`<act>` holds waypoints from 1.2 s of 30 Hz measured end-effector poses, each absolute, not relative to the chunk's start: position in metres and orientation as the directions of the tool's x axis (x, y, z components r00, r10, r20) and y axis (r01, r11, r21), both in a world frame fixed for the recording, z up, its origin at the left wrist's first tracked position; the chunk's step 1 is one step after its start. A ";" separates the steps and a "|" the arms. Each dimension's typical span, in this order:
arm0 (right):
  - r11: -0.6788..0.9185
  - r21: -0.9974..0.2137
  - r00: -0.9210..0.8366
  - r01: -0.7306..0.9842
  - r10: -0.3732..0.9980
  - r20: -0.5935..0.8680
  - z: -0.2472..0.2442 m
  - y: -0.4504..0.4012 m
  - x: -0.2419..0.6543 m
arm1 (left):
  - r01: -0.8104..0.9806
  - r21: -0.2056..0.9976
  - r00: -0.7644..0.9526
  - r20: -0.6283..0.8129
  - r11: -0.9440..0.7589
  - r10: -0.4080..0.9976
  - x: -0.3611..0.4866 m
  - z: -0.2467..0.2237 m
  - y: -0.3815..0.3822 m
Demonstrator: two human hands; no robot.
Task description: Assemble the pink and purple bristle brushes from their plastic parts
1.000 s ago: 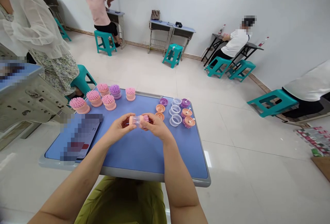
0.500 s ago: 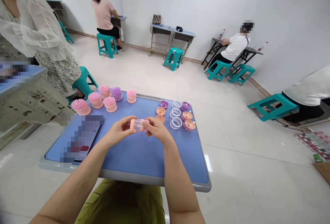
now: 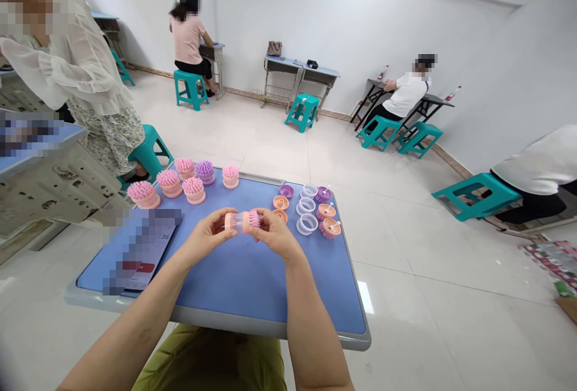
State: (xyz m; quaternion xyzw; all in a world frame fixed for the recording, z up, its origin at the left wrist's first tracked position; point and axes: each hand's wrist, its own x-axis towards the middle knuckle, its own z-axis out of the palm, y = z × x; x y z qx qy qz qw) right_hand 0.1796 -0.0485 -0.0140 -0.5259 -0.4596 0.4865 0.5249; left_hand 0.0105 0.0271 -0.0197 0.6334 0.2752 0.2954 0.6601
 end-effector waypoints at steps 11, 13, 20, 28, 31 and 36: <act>0.018 -0.999 0.109 -0.038 0.994 0.013 -0.011 -0.047 0.171 | -0.018 0.997 0.642 0.069 -0.074 0.764 0.011 -0.028 0.026; 0.013 -0.999 0.121 -0.033 0.993 0.009 -0.015 -0.046 0.172 | 0.001 0.996 0.635 0.071 -0.093 0.769 0.010 -0.029 0.025; 0.022 -0.995 0.362 0.099 0.931 0.056 -0.039 -0.033 0.157 | 0.049 0.985 0.497 0.119 -0.164 0.860 0.014 -0.036 0.028; -0.023 -0.859 0.464 0.512 0.849 0.253 -0.014 0.006 0.141 | 0.032 0.979 0.275 0.185 -0.201 0.944 0.011 -0.041 0.030; -0.007 -0.785 0.393 0.619 0.869 0.302 -0.008 0.029 0.132 | -0.027 0.988 0.286 0.152 -0.150 0.946 0.011 -0.044 0.034; 0.019 -0.694 0.284 0.720 0.904 0.319 -0.019 0.057 0.120 | -0.172 0.985 0.347 0.063 -0.002 0.936 0.013 -0.048 0.044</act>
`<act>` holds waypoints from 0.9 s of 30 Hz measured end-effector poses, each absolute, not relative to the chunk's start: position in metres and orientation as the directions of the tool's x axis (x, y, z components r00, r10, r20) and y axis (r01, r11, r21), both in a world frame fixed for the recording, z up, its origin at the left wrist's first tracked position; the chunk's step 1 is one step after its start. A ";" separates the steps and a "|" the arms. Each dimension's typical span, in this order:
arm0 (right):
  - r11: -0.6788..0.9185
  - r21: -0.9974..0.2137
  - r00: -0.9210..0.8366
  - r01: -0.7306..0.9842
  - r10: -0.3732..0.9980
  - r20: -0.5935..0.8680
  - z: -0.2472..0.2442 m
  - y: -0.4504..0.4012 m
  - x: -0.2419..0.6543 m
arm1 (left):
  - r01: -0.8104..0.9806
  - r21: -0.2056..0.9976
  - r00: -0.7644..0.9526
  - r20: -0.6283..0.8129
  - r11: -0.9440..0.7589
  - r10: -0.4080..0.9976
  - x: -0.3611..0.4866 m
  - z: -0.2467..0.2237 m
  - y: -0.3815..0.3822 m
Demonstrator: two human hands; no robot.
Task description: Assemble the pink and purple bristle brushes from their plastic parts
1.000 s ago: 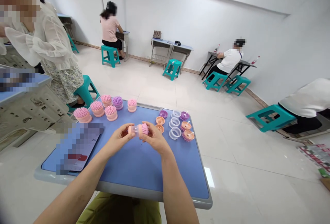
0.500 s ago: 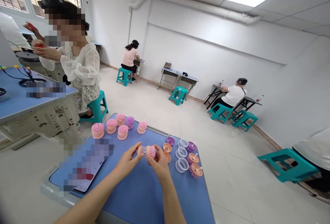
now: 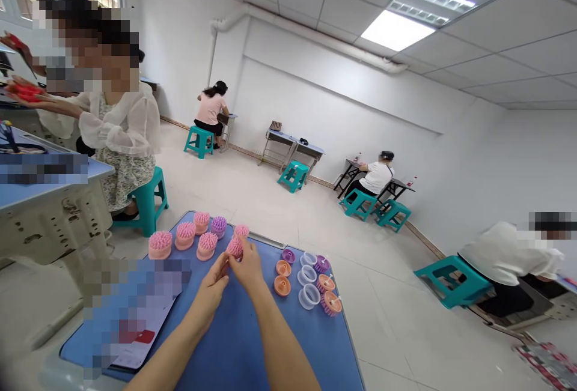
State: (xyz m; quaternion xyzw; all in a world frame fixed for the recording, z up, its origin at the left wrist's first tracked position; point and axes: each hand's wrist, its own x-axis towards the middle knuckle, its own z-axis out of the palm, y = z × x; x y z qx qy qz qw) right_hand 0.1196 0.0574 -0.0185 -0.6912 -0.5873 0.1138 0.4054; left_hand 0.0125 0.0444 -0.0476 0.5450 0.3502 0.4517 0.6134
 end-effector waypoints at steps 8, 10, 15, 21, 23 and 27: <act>0.003 -0.660 0.271 0.751 0.910 0.313 -0.026 0.066 0.118 | -0.241 0.962 0.348 -0.038 0.129 0.937 0.017 -0.053 0.056; 0.002 -0.672 0.283 0.741 0.906 0.314 -0.023 0.059 0.122 | -0.241 0.960 0.338 -0.058 0.146 0.939 0.016 -0.051 0.057; 0.022 -0.720 0.364 0.694 0.852 0.377 -0.006 0.009 0.149 | -0.143 0.989 0.195 -0.005 0.033 0.981 0.009 -0.035 0.049; -0.080 -0.783 0.681 0.617 0.554 0.479 0.000 -0.085 0.224 | 0.053 0.986 0.267 0.141 -0.161 0.953 0.019 -0.029 0.029; -0.144 -0.820 0.786 0.553 0.415 0.457 -0.008 -0.110 0.249 | 0.083 0.976 0.377 0.155 -0.200 0.913 0.032 -0.028 0.019; -0.242 -0.869 0.888 0.431 0.281 0.363 -0.032 -0.134 0.280 | 0.102 0.951 0.604 0.175 -0.293 0.778 0.072 -0.023 -0.008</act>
